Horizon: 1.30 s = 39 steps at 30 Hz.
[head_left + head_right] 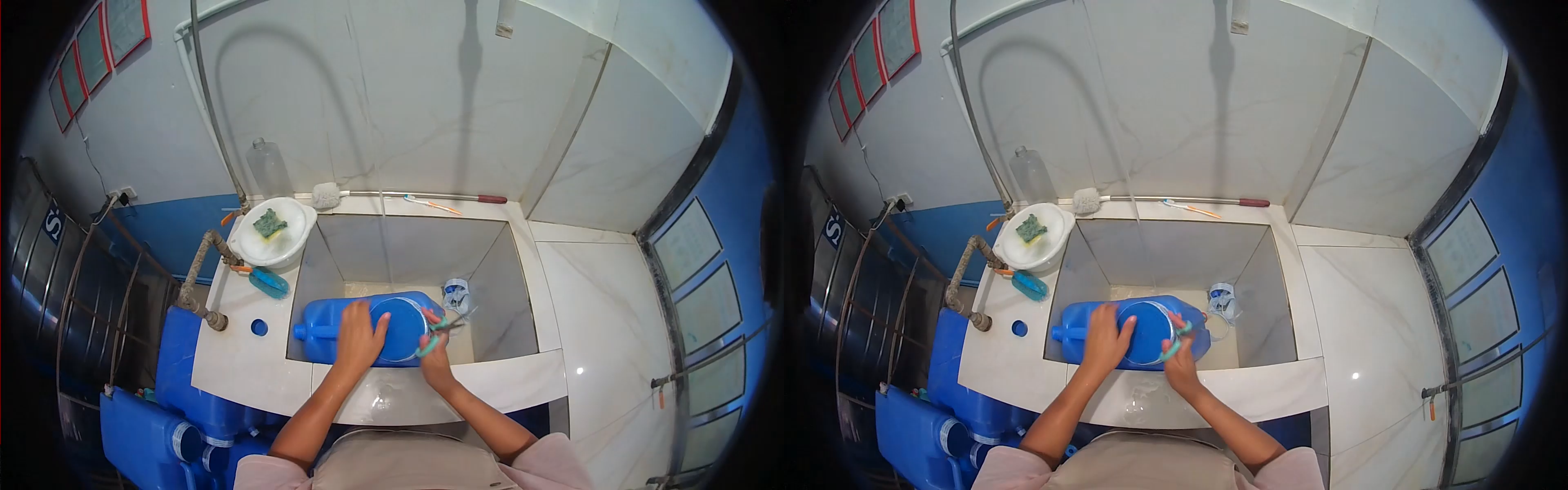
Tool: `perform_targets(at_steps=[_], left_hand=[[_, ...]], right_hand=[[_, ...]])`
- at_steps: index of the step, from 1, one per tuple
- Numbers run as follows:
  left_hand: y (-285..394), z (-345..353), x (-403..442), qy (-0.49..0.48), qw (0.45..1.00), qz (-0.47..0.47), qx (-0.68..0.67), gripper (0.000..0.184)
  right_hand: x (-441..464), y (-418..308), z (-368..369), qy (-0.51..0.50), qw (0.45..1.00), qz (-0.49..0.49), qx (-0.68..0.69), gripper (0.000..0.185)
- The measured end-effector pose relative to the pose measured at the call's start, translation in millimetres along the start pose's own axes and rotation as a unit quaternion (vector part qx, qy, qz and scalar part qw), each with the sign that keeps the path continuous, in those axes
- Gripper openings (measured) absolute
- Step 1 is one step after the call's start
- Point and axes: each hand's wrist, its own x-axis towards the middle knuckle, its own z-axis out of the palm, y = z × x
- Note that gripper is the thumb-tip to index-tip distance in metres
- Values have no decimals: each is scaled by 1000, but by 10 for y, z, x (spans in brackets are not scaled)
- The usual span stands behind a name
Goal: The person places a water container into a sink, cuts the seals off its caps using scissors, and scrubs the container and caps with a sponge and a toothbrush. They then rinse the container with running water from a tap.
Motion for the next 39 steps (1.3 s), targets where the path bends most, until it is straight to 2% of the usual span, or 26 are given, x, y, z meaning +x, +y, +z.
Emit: perform_targets(at_steps=[1,3,4,6,10,11,12,13,15,16,18,19,20,21,22,24,27,29,31,32,33,34,35,36,37,39], left_hand=[[-91,186,126,121,986,92,-61,55],[-112,464,57,141,980,71,-121,58],[-79,471,-16,136,978,-2,-158,61],[-63,392,-152,104,961,-124,-222,65],[-265,448,-259,61,946,-170,-268,58],[-243,413,-333,46,908,-205,-363,53],[-206,374,-377,31,858,-237,-455,49],[-193,350,-375,30,858,-238,-455,49],[-165,285,-347,17,778,-288,-558,45],[-116,204,-356,16,779,-291,-556,45],[-28,24,-332,-95,818,-300,-481,42],[-97,-32,-280,-97,817,-304,-480,42],[-225,-92,-218,-96,925,-225,-289,42],[-309,-126,-131,-87,984,-132,-83,43],[-316,-133,-28,-85,984,-135,-83,43],[-309,-69,139,152,951,4,-268,46],[-393,396,269,71,915,-9,-397,48],[-171,430,100,117,937,-22,-328,52],[-188,476,7,127,866,-93,-476,52],[-161,537,-76,128,865,-93,-476,52],[-104,575,-179,146,800,-120,-570,52],[-28,534,-261,161,723,-145,-656,53],[26,471,-359,160,723,-147,-656,53],[135,340,-487,141,683,-167,-697,55],[202,234,-589,123,639,-186,-736,57],[244,19,-603,157,657,-139,-724,57]], right_hand=[[92,-27,24,-3,1000,-4,2,39],[354,-82,68,-32,993,76,-79,35],[489,-114,71,-34,994,73,-78,35],[708,-175,47,-141,979,129,-77,35],[1115,-27,129,-317,937,131,-70,40],[1187,22,160,-317,937,131,-68,40],[1261,41,200,-385,912,138,-28,41],[1333,60,240,-450,881,144,12,42],[1483,97,362,-500,848,172,34,40],[1508,142,394,-546,812,197,58,39],[1494,236,384,-508,825,216,120,39],[1464,254,365,-470,832,234,176,38],[1382,267,283,-470,831,239,178,38],[1275,209,150,-345,910,177,148,35],[1152,158,48,-211,965,109,114,33],[691,161,-76,-75,989,80,97,36],[244,44,54,16,999,26,43,41],[191,-15,181,55,996,24,-65,36],[345,-50,159,60,995,54,-64,31],[469,-131,101,-17,991,98,-89,29],[607,-195,86,-93,979,140,-113,27],[742,-184,114,-92,979,141,-112,27],[874,-143,143,-166,977,106,-85,27],[992,-127,170,-241,966,70,-57,28],[1092,-269,206,-245,965,72,-56,28],[1223,-573,318,-307,940,-30,-145,28]])
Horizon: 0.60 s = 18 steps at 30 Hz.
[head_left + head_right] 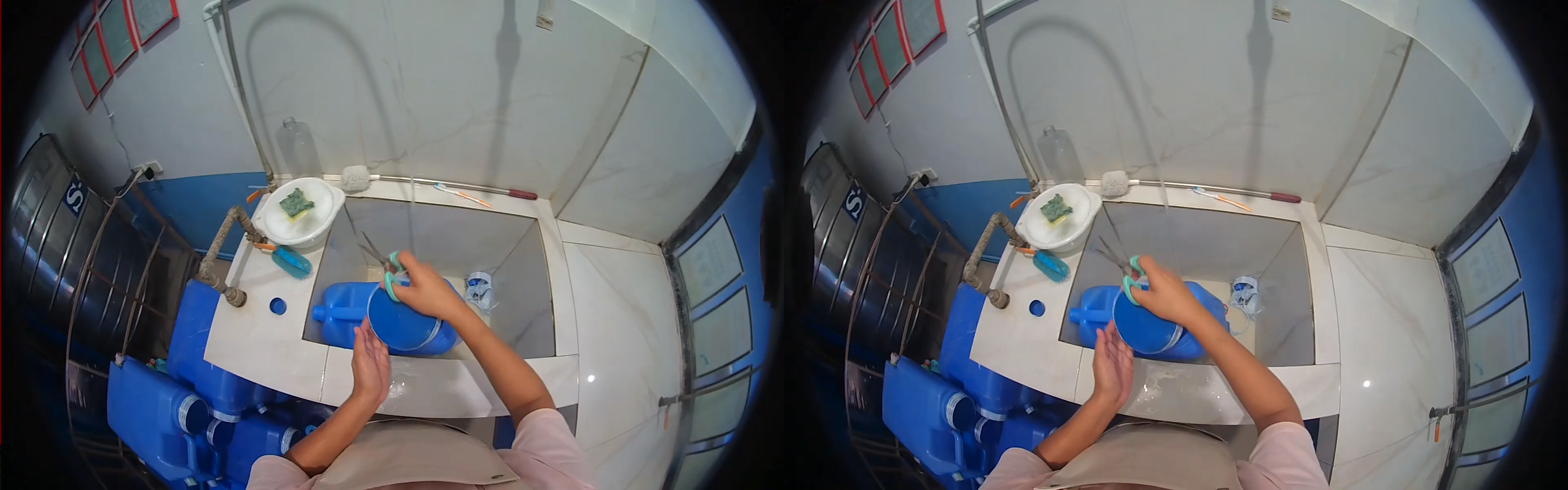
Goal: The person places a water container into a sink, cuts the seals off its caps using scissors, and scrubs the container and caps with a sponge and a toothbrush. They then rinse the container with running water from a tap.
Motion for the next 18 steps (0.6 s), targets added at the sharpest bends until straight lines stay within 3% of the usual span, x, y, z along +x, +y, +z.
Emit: perform_targets(at_steps=[1,3,5,7,8,10,11,13,18], left_hand=[[112,23,43,-18,998,57,9,58],[375,53,225,-12,996,71,54,54],[596,65,437,-13,992,82,97,55],[653,70,694,34,906,126,404,53],[638,159,819,21,906,129,402,53],[593,428,1013,-56,975,15,212,54],[627,571,1097,-78,985,-35,150,52],[558,677,1627,-99,987,-50,114,50],[-32,831,3266,0,990,-109,91,40]], right_hand=[[50,-45,2,-4,1000,-6,3,28],[106,-94,-61,164,983,-12,81,26],[80,-100,-235,212,970,-4,117,29],[11,-111,-409,313,943,-13,112,29],[-11,-100,-487,324,940,-16,105,29],[-117,-38,-632,371,917,-24,144,25],[-170,17,-721,387,912,-21,135,25],[-292,140,-906,438,890,7,129,22],[-621,417,-1244,522,834,61,167,21]])
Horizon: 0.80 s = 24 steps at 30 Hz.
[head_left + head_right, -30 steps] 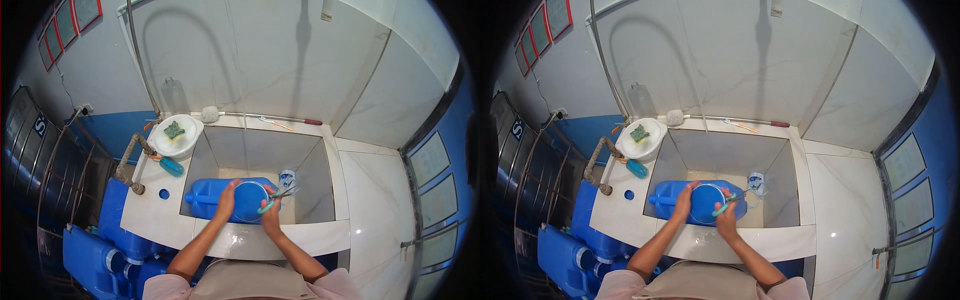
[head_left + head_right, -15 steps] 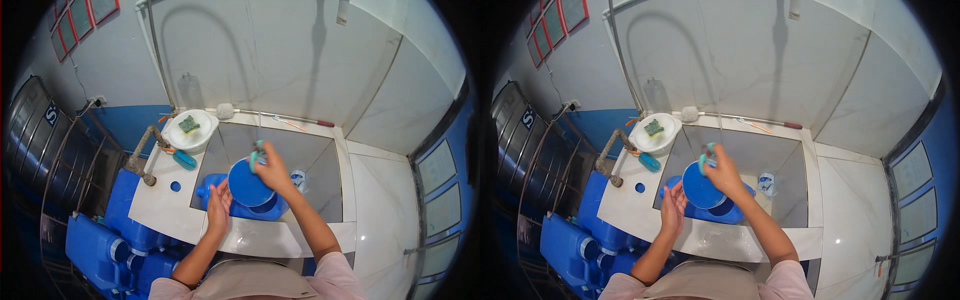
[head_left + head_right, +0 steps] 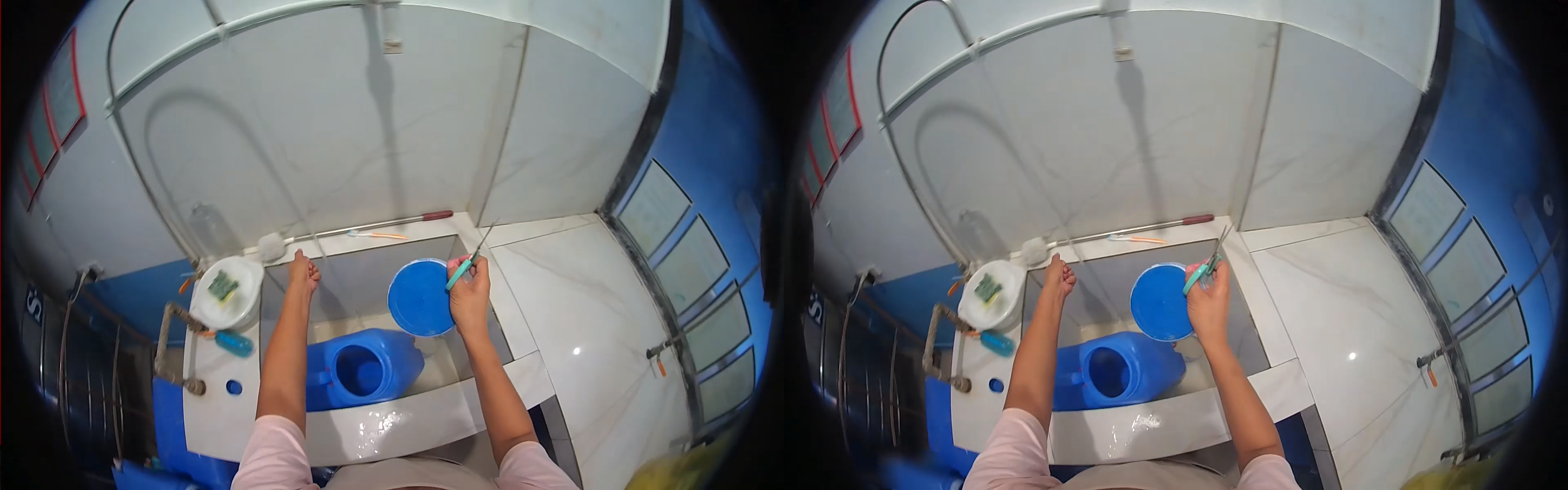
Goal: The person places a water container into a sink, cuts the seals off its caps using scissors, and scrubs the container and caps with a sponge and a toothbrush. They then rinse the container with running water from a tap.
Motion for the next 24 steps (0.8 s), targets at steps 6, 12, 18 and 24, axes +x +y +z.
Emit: perform_targets(at_steps=[6,12,18,24], left_hand=[[-735,-147,1553,102,975,-178,90,21],[-935,608,79,-224,898,-184,332,50],[-579,938,-1517,-357,902,-30,242,45],[-139,499,-1655,-277,859,208,376,30]], right_hand=[[70,165,-316,67,997,37,-6,22],[151,607,-306,124,990,59,24,21],[-116,587,-48,81,991,102,25,21],[-372,-60,-77,-388,870,304,24,36]])
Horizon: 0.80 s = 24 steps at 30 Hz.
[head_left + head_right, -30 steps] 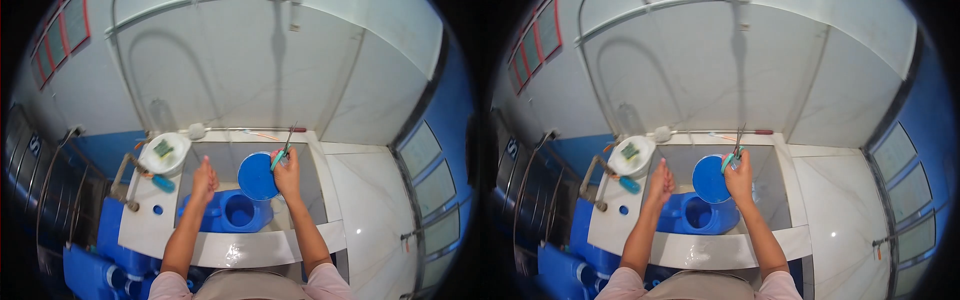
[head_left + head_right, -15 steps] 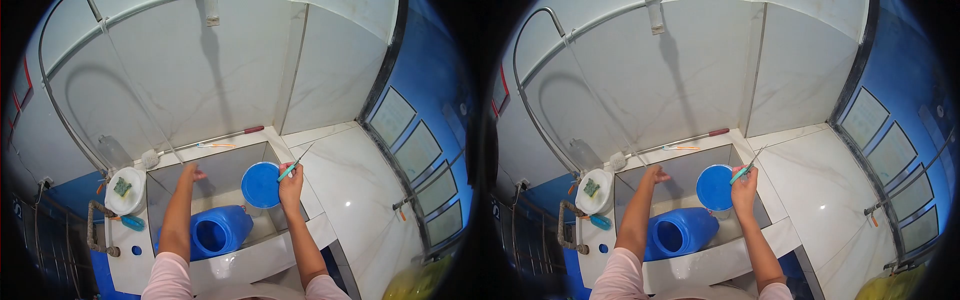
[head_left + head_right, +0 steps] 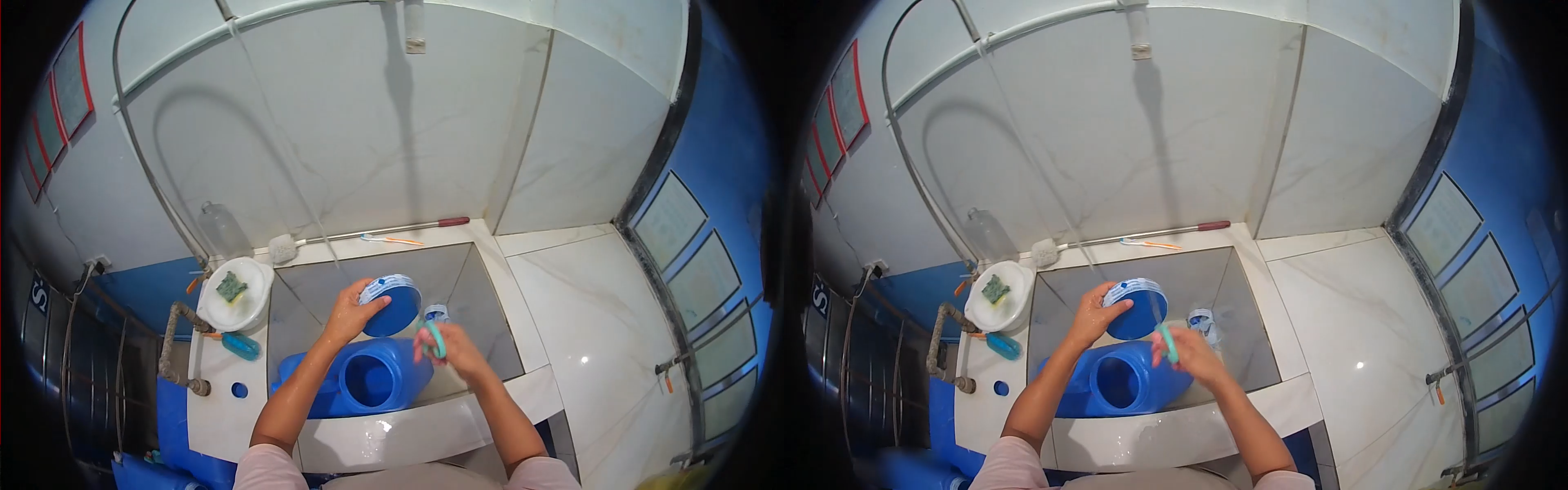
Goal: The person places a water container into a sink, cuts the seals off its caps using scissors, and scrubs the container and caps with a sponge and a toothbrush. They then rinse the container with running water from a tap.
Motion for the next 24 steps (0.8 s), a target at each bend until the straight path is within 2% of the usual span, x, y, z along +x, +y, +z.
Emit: perform_targets(at_steps=[1,3,4,6,7,9,13,14,16,17,18,19,20,21,22,23,24], left_hand=[[25,-53,-68,25,1000,9,-2,27],[123,-135,-227,35,999,-5,-31,26],[161,-176,-299,38,997,-19,-62,25],[174,-256,-421,65,993,-26,-91,25],[177,-298,-482,81,989,-36,-122,24],[189,-403,-582,92,989,-27,-114,24],[314,-511,-838,118,988,-20,-94,24],[309,-570,-890,123,988,-21,-93,24],[248,-686,-1005,152,987,-12,55,26],[159,-640,-1092,135,987,19,86,28],[98,-584,-1194,117,985,48,116,29],[57,-639,-1248,134,975,34,172,29],[37,-721,-1271,135,975,36,173,29],[67,-802,-1286,148,981,17,127,29],[165,-848,-1294,161,984,-4,79,29],[290,-892,-1334,133,984,-24,119,27],[284,-929,-1350,136,983,-23,118,27]], right_hand=[[16,34,78,-6,1000,-1,-1,36],[91,121,269,-99,983,34,150,41],[112,130,328,-110,982,33,147,41],[154,139,448,-147,961,53,229,40],[141,154,508,-157,960,55,226,40],[121,170,623,-198,935,68,286,42],[180,205,837,-212,930,69,292,39],[183,218,926,-196,945,68,251,35],[201,232,1092,-183,958,68,208,32],[251,204,1160,-92,988,-11,120,28],[299,173,1207,2,996,-88,31,25],[350,117,1157,34,993,-76,-82,15],[392,46,1173,33,993,-78,-82,15],[419,-19,1191,70,953,-203,-213,17],[437,-81,1211,104,879,-320,-337,22],[451,-153,1270,40,895,-321,-306,32],[491,-189,1321,38,894,-322,-308,32]])
